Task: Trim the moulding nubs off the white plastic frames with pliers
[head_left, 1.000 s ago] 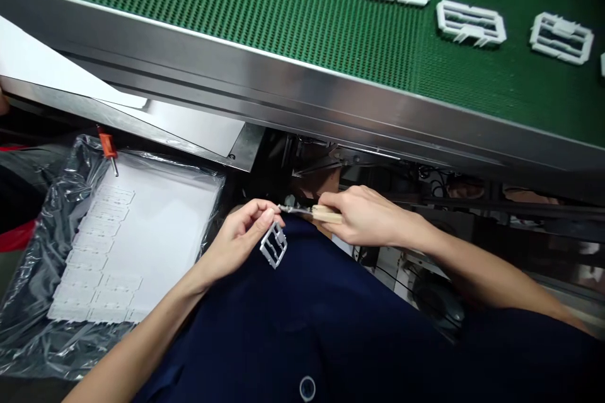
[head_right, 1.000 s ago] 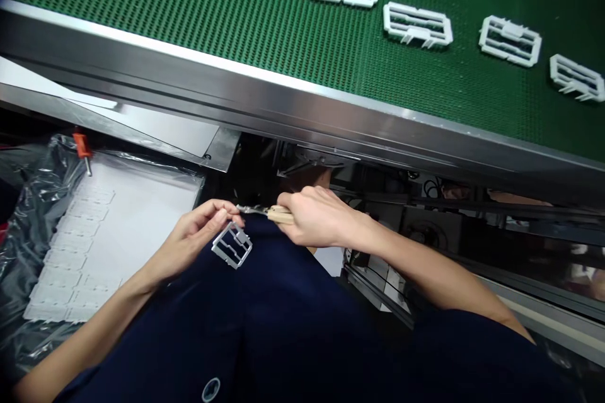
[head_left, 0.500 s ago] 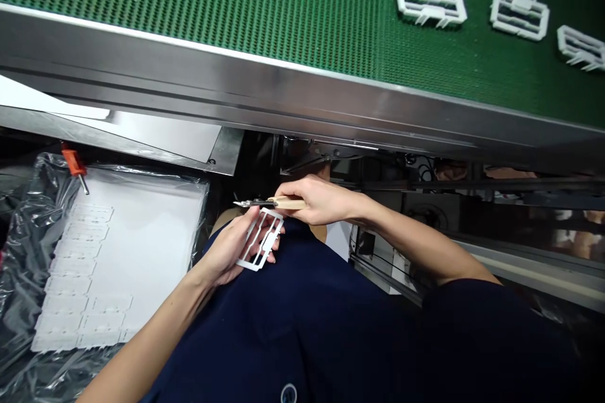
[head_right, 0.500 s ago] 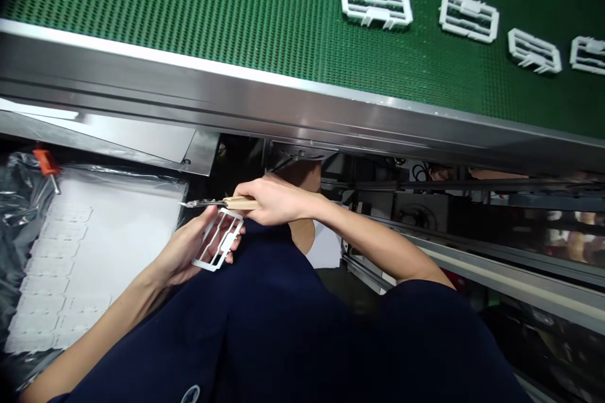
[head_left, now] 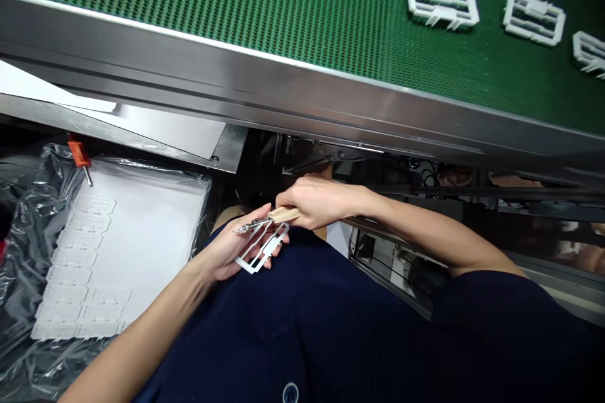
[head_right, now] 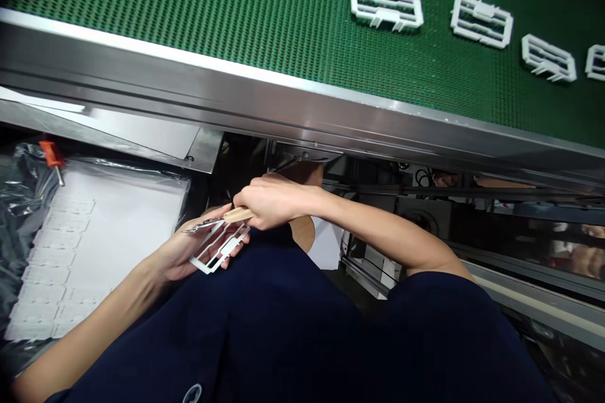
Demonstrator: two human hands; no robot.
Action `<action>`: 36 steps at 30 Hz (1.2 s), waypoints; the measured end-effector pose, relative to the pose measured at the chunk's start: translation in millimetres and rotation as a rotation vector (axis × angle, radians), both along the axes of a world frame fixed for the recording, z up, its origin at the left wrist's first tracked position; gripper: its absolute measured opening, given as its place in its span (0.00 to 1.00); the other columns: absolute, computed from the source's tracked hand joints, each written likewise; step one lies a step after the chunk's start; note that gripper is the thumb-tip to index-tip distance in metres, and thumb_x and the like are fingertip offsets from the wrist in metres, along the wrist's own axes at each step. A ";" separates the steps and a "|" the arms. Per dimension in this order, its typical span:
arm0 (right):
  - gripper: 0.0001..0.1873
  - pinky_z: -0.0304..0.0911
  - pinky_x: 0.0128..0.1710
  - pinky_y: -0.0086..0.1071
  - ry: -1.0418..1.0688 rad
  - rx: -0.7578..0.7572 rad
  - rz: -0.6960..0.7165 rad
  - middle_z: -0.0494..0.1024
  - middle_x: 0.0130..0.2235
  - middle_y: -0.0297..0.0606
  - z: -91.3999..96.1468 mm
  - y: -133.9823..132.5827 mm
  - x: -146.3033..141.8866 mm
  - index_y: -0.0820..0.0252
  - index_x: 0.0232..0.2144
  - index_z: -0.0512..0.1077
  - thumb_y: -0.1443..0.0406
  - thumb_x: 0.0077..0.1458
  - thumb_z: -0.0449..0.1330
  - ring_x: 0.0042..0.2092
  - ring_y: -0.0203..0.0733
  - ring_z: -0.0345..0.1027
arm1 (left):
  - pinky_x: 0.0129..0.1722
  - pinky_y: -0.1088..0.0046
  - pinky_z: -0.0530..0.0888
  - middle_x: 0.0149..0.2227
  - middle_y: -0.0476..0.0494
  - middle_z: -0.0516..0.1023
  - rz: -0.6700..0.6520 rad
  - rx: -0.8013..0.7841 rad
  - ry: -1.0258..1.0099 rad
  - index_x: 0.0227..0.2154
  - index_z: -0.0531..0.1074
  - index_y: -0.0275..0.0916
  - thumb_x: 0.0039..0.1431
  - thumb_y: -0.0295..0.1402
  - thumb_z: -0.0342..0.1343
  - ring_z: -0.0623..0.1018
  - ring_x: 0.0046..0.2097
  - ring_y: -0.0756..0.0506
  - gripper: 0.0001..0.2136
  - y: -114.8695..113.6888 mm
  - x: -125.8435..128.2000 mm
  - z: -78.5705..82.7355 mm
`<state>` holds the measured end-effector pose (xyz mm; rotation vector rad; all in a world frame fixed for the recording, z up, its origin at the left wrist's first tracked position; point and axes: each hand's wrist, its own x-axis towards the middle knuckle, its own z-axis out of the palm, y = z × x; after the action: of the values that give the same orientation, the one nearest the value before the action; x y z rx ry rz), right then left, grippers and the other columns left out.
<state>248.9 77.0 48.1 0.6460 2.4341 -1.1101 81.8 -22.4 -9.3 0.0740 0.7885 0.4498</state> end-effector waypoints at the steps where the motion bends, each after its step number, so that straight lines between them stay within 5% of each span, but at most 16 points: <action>1: 0.08 0.46 0.23 0.27 -0.007 0.016 0.008 0.74 0.25 0.36 -0.9 -1.4 -0.5 0.61 0.30 0.72 0.65 0.51 0.54 0.22 0.32 0.58 | 0.20 0.71 0.75 0.33 0.33 0.77 -0.003 -0.009 -0.003 0.39 0.74 0.32 0.65 0.37 0.44 0.75 0.28 0.43 0.16 0.3 -0.2 -0.7; 7: 0.09 0.44 0.23 0.28 -0.008 0.142 -0.042 0.76 0.28 0.37 -14.7 -10.0 5.4 0.61 0.30 0.71 0.62 0.52 0.54 0.24 0.34 0.61 | 0.19 0.72 0.74 0.32 0.36 0.75 -0.028 -0.050 -0.075 0.40 0.75 0.31 0.64 0.37 0.45 0.73 0.27 0.45 0.16 0.6 -0.7 -4.4; 15: 0.14 0.52 0.31 0.28 -0.049 0.153 -0.581 0.75 0.31 0.36 -23.8 -15.3 36.5 0.60 0.34 0.70 0.56 0.57 0.52 0.32 0.36 0.66 | 0.21 0.72 0.76 0.31 0.38 0.73 0.049 -0.112 -0.164 0.45 0.75 0.28 0.64 0.39 0.44 0.72 0.28 0.46 0.20 1.1 -4.9 -4.8; 24: 0.13 0.53 0.31 0.28 -0.128 0.218 -0.478 0.75 0.37 0.36 -4.3 -52.2 53.9 0.57 0.42 0.67 0.60 0.54 0.55 0.37 0.39 0.68 | 0.26 0.70 0.76 0.35 0.36 0.76 0.162 -0.034 -0.058 0.44 0.75 0.31 0.65 0.37 0.43 0.75 0.31 0.44 0.18 -0.8 -7.6 0.6; 36: 0.14 0.49 0.29 0.29 -0.133 0.344 -0.411 0.74 0.36 0.38 -5.2 -58.6 51.5 0.59 0.42 0.67 0.59 0.55 0.54 0.35 0.39 0.66 | 0.26 0.71 0.76 0.33 0.38 0.76 0.162 -0.027 -0.024 0.46 0.74 0.33 0.65 0.38 0.43 0.75 0.31 0.44 0.18 -2.6 -9.4 6.3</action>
<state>300.4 18.4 42.9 1.3306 2.4574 -0.7506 72.4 -24.9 -3.0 -0.0205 0.7802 0.5925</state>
